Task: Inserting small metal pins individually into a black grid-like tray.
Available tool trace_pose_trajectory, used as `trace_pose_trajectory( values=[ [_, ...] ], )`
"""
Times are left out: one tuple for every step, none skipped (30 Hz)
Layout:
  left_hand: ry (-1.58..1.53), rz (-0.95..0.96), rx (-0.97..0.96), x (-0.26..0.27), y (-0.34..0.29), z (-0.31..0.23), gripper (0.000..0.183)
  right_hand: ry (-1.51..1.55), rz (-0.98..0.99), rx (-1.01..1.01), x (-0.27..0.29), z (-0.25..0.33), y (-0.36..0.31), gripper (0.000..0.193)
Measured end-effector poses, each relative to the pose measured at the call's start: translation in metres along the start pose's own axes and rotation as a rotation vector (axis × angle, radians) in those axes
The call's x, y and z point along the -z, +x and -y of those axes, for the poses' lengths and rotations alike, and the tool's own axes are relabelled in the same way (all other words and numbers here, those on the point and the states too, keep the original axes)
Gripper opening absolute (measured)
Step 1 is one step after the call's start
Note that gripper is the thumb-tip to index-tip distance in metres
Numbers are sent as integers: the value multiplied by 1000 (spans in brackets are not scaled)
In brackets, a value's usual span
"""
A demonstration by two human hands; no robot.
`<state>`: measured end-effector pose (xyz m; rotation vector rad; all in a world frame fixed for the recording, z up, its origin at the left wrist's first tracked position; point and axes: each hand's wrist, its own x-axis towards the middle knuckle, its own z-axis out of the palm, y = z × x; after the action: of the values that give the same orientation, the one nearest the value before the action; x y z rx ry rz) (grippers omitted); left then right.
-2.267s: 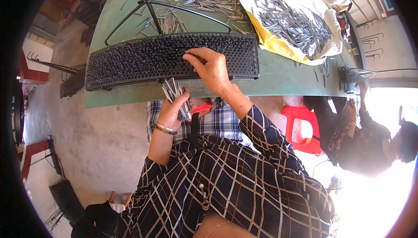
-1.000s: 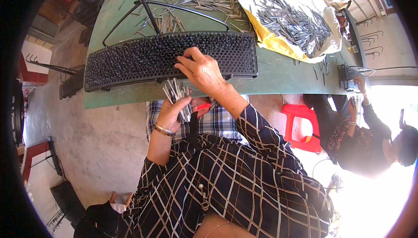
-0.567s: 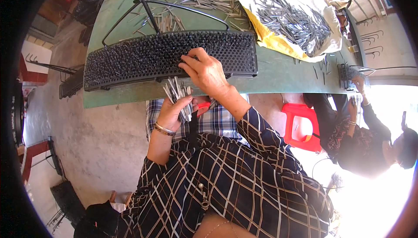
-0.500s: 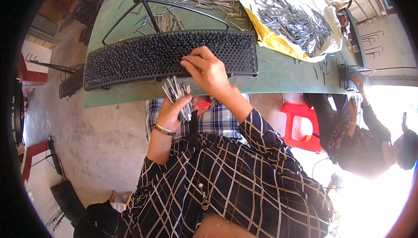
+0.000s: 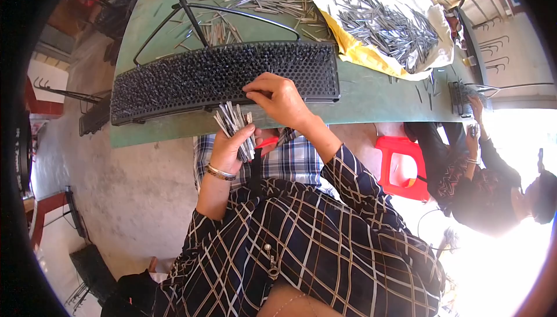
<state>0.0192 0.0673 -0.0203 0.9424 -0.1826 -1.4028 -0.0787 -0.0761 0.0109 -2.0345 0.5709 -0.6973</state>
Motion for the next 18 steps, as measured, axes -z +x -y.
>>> trace_pose_trajectory(
  values=[
    [1, -6, -7, 1, 0, 0, 17, -60, 9, 36, -1, 0, 1, 12],
    [1, -7, -8, 1, 0, 1, 17, -60, 9, 36, -3, -2, 1, 12],
    [2, -1, -16, 2, 0, 1, 17, -156, -39, 187, -7, -5, 0, 12],
    [2, 11, -24, 0, 1, 1, 17, -256, -89, 338, -7, -5, 1, 13],
    [1, 15, -23, -1, 2, 0, 17, -260, -91, 338, -5, -4, 1, 13],
    [5, 19, -19, -2, 3, 0, 17, -283, -70, 335, -3, -3, 1, 11],
    [9, 14, -18, 1, 2, 0, 17, -296, -45, 332, -5, 0, 1, 10],
    [8, 7, -20, 4, 1, 0, 17, -291, -41, 334, -7, 3, 0, 10],
    [1, 0, -24, 6, 0, 1, 16, -322, -61, 282, -10, 7, -1, 11],
    [-5, 1, -28, 5, 0, 1, 16, -360, -84, 230, -8, 10, -2, 12],
    [-8, 2, -30, 4, -1, -1, 16, -362, -83, 232, -6, 8, -3, 12],
    [-6, 6, -2, 4, -1, -3, 17, -432, -87, 250, -6, 5, -5, 13],
    [-3, 12, 29, 3, -2, -4, 19, -502, -93, 265, -5, 3, -6, 14],
    [-4, 14, 29, 3, -1, -4, 19, -505, -93, 264, -5, 1, -5, 14],
    [-8, 16, 16, 2, -1, -3, 17, -502, -104, 298, -5, -1, -3, 14],
    [-12, 13, 0, 3, -1, -2, 16, -493, -112, 333, -6, -3, -1, 14],
    [-14, 11, -1, 4, -1, -1, 16, -492, -110, 334, -7, -4, 0, 14],
    [-19, 11, -12, 6, 0, 1, 16, -515, -75, 347, -8, -5, 1, 13]
  ],
)
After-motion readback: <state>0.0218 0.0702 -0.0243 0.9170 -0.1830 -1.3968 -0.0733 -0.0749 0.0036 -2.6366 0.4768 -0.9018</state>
